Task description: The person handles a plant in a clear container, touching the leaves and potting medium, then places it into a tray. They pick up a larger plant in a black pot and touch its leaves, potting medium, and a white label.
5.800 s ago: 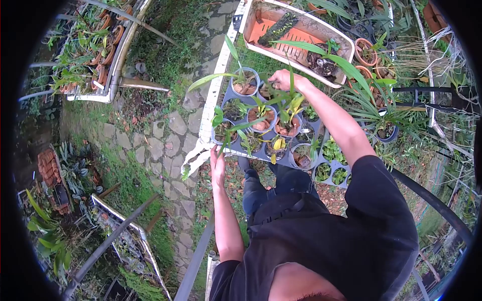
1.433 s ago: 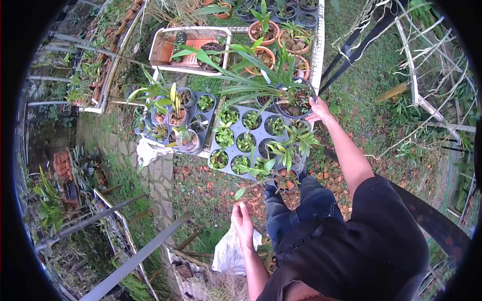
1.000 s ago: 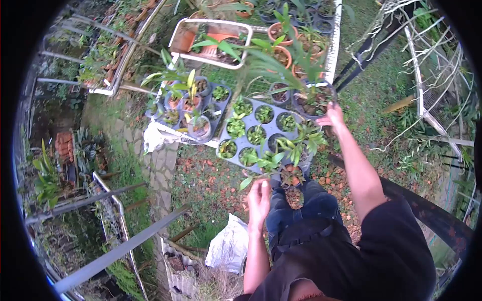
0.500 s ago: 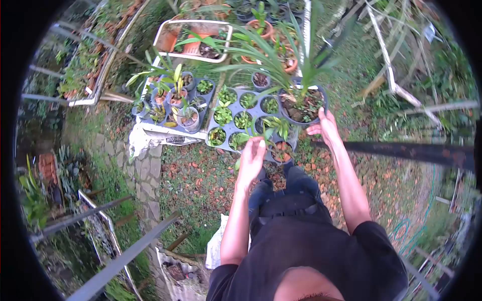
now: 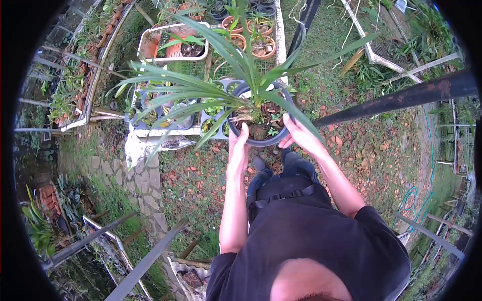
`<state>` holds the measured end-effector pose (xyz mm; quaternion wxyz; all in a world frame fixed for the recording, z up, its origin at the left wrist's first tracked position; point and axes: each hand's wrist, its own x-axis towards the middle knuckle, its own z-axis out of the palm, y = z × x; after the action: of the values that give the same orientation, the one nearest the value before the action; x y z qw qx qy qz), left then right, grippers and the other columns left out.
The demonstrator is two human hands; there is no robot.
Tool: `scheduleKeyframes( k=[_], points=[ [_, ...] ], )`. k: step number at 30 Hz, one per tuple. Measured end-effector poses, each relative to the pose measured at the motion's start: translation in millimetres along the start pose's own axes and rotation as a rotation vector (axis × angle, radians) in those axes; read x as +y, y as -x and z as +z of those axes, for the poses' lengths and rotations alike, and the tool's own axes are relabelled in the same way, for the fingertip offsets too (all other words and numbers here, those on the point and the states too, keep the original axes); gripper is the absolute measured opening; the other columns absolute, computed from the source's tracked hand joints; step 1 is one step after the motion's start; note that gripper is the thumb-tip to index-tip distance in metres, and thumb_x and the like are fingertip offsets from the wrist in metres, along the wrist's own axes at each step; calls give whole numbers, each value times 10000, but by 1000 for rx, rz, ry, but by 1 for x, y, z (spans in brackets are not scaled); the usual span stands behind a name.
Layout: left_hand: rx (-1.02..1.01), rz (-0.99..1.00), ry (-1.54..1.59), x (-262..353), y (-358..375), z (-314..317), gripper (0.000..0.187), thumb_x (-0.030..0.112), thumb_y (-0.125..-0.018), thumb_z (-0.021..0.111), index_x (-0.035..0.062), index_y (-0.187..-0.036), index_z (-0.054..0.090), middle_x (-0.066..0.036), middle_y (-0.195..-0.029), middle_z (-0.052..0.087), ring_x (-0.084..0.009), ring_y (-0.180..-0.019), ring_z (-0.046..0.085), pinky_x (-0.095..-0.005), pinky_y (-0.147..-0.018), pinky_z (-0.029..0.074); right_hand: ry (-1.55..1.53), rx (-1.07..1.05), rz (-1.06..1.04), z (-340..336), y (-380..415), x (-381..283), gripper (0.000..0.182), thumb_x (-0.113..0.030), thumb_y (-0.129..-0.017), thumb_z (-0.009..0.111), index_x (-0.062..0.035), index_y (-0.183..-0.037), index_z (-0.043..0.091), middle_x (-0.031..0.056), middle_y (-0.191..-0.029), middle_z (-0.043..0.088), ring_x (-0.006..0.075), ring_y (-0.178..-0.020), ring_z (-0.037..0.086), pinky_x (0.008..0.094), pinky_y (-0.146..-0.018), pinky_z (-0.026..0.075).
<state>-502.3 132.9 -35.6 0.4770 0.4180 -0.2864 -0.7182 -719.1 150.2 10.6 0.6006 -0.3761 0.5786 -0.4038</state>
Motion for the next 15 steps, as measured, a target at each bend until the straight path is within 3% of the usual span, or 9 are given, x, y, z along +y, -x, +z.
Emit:
scheduleKeyframes(
  k=[3,6,11,15],
  points=[
    [122,72,50,-8,17,-3,619,394,-1068,605,70,-1541,371,-124,-1415,556,-248,-1230,636,-466,-977,565,677,271,-423,11,11,-17,550,-276,-977,708,-55,-1451,536,274,-1371,564,351,-951,742,472,-878,566],
    [191,175,40,-12,31,-4,606,386,-1077,591,85,-1550,360,-119,-1426,544,-254,-1222,640,-468,-980,568,808,230,-621,17,11,-28,506,-267,-916,773,-45,-1350,637,263,-1374,585,381,-978,725,466,-896,568],
    [315,243,-118,-19,45,-16,668,384,-1074,597,95,-1598,300,-115,-1487,503,-243,-1324,578,-436,-1025,565,809,114,-500,34,-8,-19,259,-196,-887,789,10,-1043,781,230,-1188,697,410,-1069,697,458,-969,535],
    [342,276,-112,-29,51,-23,700,401,-1068,603,108,-1613,274,-119,-1496,496,-244,-1322,580,-441,-1010,575,790,145,-592,40,-19,-1,232,-177,-895,782,18,-1022,776,229,-1196,709,386,-1053,713,434,-944,540]
  ],
)
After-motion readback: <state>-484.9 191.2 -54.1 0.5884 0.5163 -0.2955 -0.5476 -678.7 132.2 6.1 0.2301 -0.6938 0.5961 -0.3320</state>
